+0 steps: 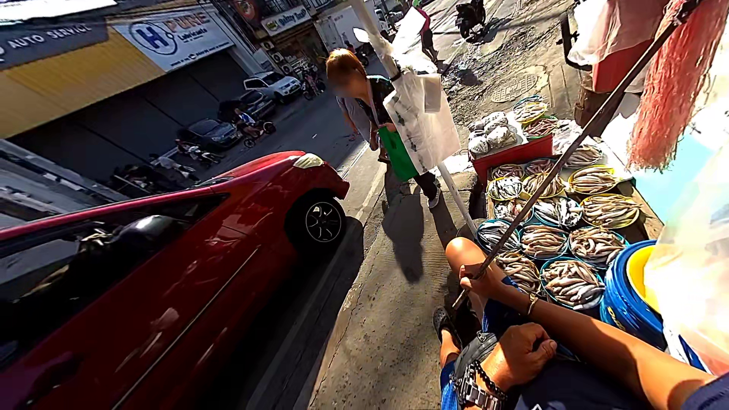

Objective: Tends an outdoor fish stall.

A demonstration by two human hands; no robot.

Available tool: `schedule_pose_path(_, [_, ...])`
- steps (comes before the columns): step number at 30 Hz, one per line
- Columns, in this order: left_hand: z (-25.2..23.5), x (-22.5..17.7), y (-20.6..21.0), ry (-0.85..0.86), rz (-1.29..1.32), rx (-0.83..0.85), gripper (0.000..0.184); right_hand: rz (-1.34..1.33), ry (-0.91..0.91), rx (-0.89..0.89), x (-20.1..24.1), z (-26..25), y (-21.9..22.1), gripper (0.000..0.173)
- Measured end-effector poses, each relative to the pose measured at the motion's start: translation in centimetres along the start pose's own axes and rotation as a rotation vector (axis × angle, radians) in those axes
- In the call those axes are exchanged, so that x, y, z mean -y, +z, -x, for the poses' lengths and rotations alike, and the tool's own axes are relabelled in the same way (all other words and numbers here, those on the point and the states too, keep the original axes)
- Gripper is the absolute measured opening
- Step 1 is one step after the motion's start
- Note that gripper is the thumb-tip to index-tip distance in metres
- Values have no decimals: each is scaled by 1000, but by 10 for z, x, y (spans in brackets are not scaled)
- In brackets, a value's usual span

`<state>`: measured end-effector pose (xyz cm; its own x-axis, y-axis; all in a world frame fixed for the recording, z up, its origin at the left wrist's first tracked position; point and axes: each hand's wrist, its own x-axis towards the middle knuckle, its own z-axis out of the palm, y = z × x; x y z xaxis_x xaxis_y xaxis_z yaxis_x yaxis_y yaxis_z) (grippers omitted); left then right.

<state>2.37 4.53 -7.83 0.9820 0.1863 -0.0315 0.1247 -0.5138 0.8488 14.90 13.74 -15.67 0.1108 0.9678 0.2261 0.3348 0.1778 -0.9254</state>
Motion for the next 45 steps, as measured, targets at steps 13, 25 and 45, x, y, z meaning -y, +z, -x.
schedule_pose_path(13, [0,3,0,14,0,-3,29,7,7,10,-2,-2,1,22])
schedule_pose_path(25, [0,2,0,34,5,-9,28,-3,4,14,9,1,-2,19])
schedule_pose_path(45, [-2,1,1,70,-16,-14,28,-11,-26,-27,13,4,-1,15])
